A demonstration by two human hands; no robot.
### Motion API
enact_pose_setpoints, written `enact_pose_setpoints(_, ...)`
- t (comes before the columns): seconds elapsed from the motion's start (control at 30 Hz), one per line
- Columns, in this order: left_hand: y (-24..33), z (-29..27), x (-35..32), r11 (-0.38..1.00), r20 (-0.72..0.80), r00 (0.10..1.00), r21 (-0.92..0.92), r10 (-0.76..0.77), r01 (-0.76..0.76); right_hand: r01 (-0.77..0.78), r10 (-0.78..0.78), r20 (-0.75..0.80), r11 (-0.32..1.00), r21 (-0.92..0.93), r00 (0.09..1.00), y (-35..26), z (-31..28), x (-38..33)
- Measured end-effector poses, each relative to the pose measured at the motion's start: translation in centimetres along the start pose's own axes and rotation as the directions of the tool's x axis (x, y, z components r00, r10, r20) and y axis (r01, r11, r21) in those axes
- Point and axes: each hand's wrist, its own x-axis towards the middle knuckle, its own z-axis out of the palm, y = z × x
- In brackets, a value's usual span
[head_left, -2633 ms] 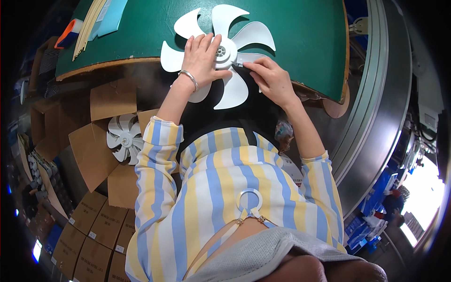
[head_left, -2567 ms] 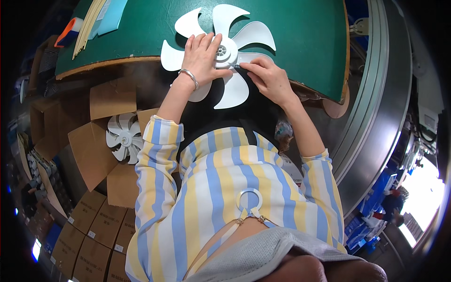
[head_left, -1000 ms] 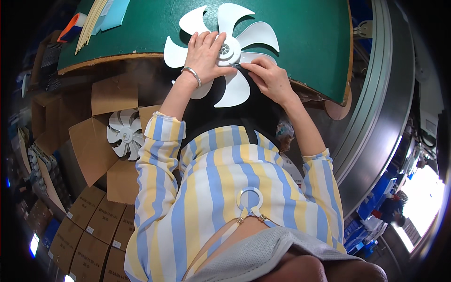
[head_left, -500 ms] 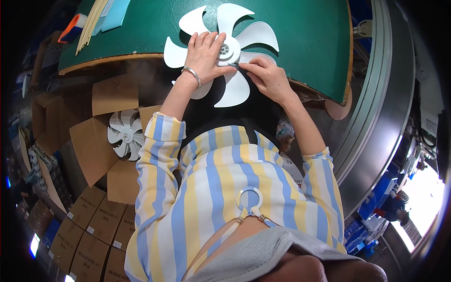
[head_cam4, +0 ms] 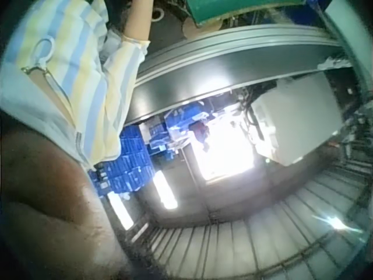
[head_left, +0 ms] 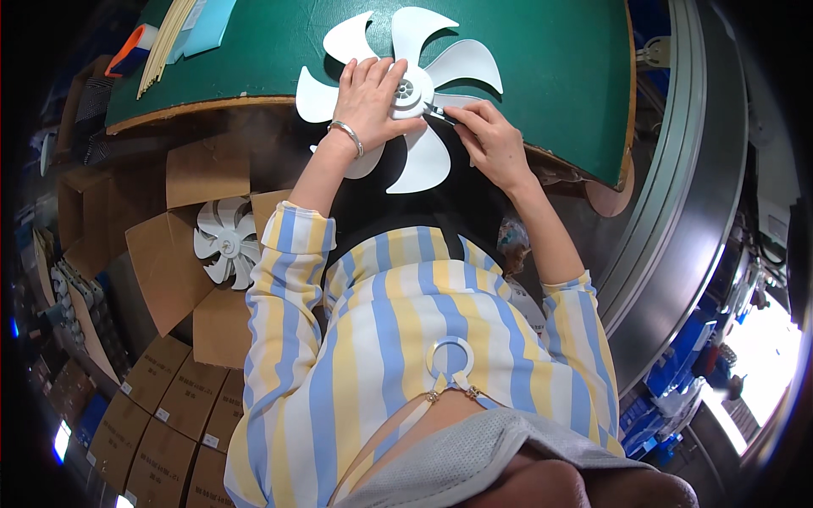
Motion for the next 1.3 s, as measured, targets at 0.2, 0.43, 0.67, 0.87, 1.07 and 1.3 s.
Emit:
enact_pose_setpoints(0.2,0.8,0.1,0.6,0.999,-0.048,0.998,0.009,-0.045,0.046,-0.016,0.015,-0.023,0.999,-0.038,1.000,-0.1,0.0,-0.2)
enact_pose_setpoints(0.43,0.9,0.7,0.8,0.997,-0.089,0.994,0.046,-0.060,0.064,0.013,-0.015,-0.019,0.997,-0.082,1.000,0.0,0.1,0.0)
enact_pose_setpoints(0.67,1.0,0.5,0.9,0.996,-0.100,0.993,0.057,-0.067,0.072,-0.005,0.005,-0.001,0.996,-0.086,1.000,-0.1,-0.1,0.1)
enact_pose_setpoints(0.87,0.9,0.7,0.9,0.997,-0.112,0.992,0.042,-0.060,0.065,0.020,-0.020,0.005,0.993,-0.114,1.000,-0.2,-0.2,0.3)
enact_pose_setpoints(1.07,1.0,0.9,0.9,0.997,-0.133,0.989,0.040,-0.058,0.063,0.003,-0.001,0.016,0.992,-0.130,1.000,-0.3,-0.3,0.3)
enact_pose_setpoints(1.3,0.8,1.2,0.9,0.997,-0.147,0.988,0.038,-0.055,0.061,-0.021,0.022,0.016,0.994,-0.106,1.000,-0.5,-0.3,0.4)
